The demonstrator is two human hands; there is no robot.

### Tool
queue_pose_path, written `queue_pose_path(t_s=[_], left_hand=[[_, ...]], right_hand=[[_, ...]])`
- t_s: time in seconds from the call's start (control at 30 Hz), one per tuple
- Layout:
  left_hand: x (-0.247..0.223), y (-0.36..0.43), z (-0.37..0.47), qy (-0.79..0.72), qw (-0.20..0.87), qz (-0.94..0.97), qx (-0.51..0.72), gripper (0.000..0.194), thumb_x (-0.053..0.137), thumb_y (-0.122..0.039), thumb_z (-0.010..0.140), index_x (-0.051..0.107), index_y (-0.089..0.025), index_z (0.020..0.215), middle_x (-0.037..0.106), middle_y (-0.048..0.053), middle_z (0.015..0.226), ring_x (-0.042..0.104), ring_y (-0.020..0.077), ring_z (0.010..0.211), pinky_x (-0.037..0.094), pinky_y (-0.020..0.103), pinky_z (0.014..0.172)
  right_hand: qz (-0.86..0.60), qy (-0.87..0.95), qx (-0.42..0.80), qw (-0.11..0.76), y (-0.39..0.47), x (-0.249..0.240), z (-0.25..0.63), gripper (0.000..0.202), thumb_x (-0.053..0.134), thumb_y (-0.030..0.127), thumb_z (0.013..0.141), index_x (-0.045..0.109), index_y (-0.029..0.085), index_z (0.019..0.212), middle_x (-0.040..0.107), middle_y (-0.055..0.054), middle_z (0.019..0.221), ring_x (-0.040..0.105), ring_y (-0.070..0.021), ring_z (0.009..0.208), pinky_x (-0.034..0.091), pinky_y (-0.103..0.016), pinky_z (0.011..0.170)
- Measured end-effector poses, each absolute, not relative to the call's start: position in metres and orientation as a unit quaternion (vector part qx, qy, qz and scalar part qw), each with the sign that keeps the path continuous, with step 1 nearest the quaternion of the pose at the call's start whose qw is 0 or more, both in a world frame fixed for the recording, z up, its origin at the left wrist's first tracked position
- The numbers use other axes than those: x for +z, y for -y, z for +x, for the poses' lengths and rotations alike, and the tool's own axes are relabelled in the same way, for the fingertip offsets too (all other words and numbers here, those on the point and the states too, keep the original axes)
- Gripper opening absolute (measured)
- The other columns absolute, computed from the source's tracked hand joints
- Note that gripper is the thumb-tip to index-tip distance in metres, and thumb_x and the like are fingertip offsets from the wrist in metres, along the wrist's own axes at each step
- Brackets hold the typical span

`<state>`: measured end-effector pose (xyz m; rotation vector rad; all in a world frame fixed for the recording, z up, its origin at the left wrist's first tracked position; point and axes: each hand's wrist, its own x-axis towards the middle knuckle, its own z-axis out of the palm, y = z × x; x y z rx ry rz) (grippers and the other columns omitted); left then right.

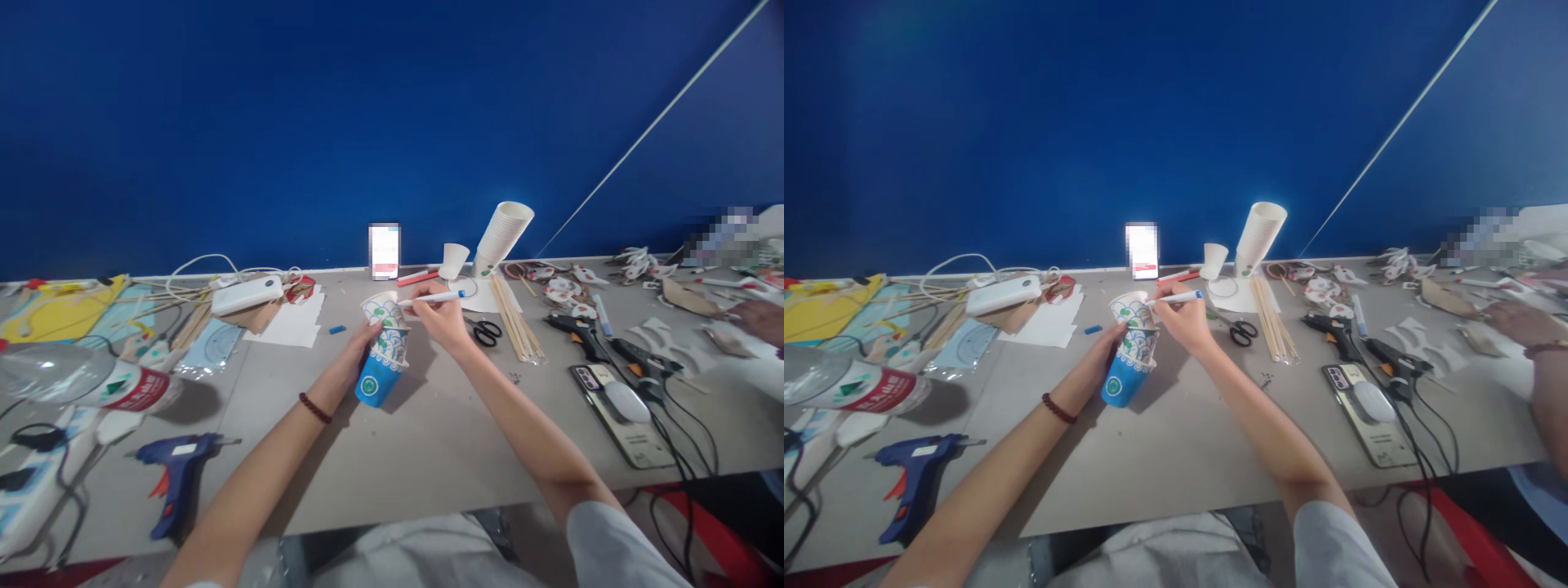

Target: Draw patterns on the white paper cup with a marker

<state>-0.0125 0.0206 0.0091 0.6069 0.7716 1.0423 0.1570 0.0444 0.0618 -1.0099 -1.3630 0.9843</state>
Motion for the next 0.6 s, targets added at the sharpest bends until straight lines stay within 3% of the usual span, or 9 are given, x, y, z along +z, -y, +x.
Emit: queue_pose_path(t_s=[0.33,0.6], left_hand=[[0.0125,-0.0188,-0.0118,-0.339,0.757,0.285,0.481,0.062,0.079,-0.036,0.075,0.06,-0.017,0.131,0.076,0.011,0.103,0.073,0.0242,0.087,0.057,0.035,0.08],[0.0089,-0.0194,-0.0124,-0.337,0.77,0.264,0.472,0.055,0.075,-0.032,0.079,0.06,-0.017,0.13,0.076,0.011,0.101,0.073,0.0244,0.086,0.058,0.038,0.082]], right_hand=[[-0.42,0.56,0.444,0.559,-0.0424,0.0638,0.1558,0.001,0.059,0.021,0.07,0.059,0.022,0.07,0.061,0.002,0.068,0.072,-0.0209,0.078,0.058,-0.032,0.066],[-0.428,0.549,0.455,0.556,-0.0407,0.0674,0.1541,0.004,0.061,0.023,0.069,0.058,0.022,0.069,0.06,0.002,0.068,0.074,-0.023,0.084,0.059,-0.034,0.072]])
